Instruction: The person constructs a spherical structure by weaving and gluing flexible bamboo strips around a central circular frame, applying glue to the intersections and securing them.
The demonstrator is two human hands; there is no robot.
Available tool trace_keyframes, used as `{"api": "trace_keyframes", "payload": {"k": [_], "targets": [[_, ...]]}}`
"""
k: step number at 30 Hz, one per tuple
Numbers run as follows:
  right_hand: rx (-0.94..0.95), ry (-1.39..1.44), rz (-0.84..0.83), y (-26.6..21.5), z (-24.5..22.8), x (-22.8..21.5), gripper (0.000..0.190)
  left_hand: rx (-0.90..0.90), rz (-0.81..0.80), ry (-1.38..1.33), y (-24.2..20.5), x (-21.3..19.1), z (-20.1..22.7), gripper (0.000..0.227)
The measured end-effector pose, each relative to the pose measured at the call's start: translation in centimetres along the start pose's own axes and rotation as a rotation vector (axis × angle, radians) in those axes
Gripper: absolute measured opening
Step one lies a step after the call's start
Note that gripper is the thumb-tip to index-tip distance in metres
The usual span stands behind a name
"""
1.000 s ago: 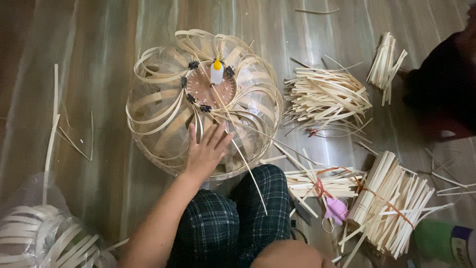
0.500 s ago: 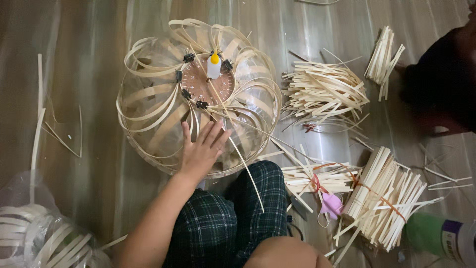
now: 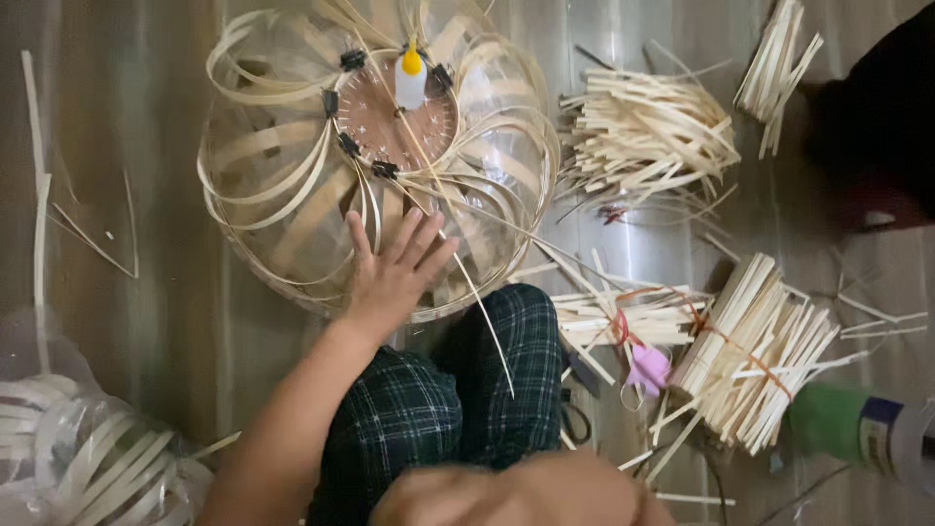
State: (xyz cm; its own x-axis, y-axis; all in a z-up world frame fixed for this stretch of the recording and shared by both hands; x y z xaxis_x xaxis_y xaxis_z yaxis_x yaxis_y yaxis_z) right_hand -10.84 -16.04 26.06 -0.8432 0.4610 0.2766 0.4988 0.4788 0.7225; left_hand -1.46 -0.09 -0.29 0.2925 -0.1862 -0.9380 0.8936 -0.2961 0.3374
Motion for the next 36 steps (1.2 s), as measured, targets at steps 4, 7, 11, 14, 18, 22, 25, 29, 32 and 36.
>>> {"api": "trace_keyframes", "payload": {"k": [4,7,11,14,18,22,25,29,32,36], "targets": [[0.024,-0.789,0.323,-11.3,0.4,-4.3,0.035,0.055,0.039,-0.057,-0.4,-0.4,-1.0,0.071],[0.096,-1.343,0.820,-23.5,-3.2,-11.0,0.014,0.038,0.002,-0.155,-0.9,-0.9,-2.0,0.064],[0.311,-1.289,1.452,-37.1,-3.7,-14.4,0.017,-0.238,-0.016,-0.408,-2.3,-3.2,-3.4,0.058],[0.420,-1.269,1.526,-38.8,-3.4,-11.8,0.019,-0.420,0.000,-0.473,-3.8,-4.2,-4.8,0.052],[0.224,-1.336,0.906,-30.8,-8.3,-7.7,0.017,-0.678,0.082,-0.707,-7.2,-4.5,-5.4,0.050],[0.140,-1.322,0.466,-23.8,-10.7,-8.4,0.016,-0.811,0.129,-0.625,-9.1,-3.0,-5.1,0.039],[0.264,-1.290,0.454,-22.3,-7.2,-10.2,0.016,-0.853,0.138,-0.636,-10.8,-2.4,-5.3,0.036],[0.308,-1.255,0.461,-22.1,-5.4,-11.5,0.015,-0.913,0.216,-0.600,-12.4,-0.9,-6.1,0.038],[0.306,-1.240,0.487,-22.2,-5.3,-12.0,0.014,-0.938,0.192,-0.613,-13.5,0.0,-6.3,0.038],[0.229,-1.193,0.547,-22.0,-4.6,-12.6,0.014,-0.982,0.149,-0.655,-14.3,1.1,-6.3,0.039]]}}
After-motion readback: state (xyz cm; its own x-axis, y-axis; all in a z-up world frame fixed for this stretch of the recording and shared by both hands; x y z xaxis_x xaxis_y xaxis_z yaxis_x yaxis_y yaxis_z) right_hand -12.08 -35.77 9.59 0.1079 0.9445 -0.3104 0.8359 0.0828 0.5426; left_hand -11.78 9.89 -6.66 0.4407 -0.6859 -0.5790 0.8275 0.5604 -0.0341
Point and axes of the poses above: each hand's wrist, its own y-axis towards the middle knuckle, its own x-axis out of the palm, z = x × y, the point moved 1 cm from there along y, towards the middle knuckle, and after that the axes turned 15 degrees about -x, right-handed, at the moved point
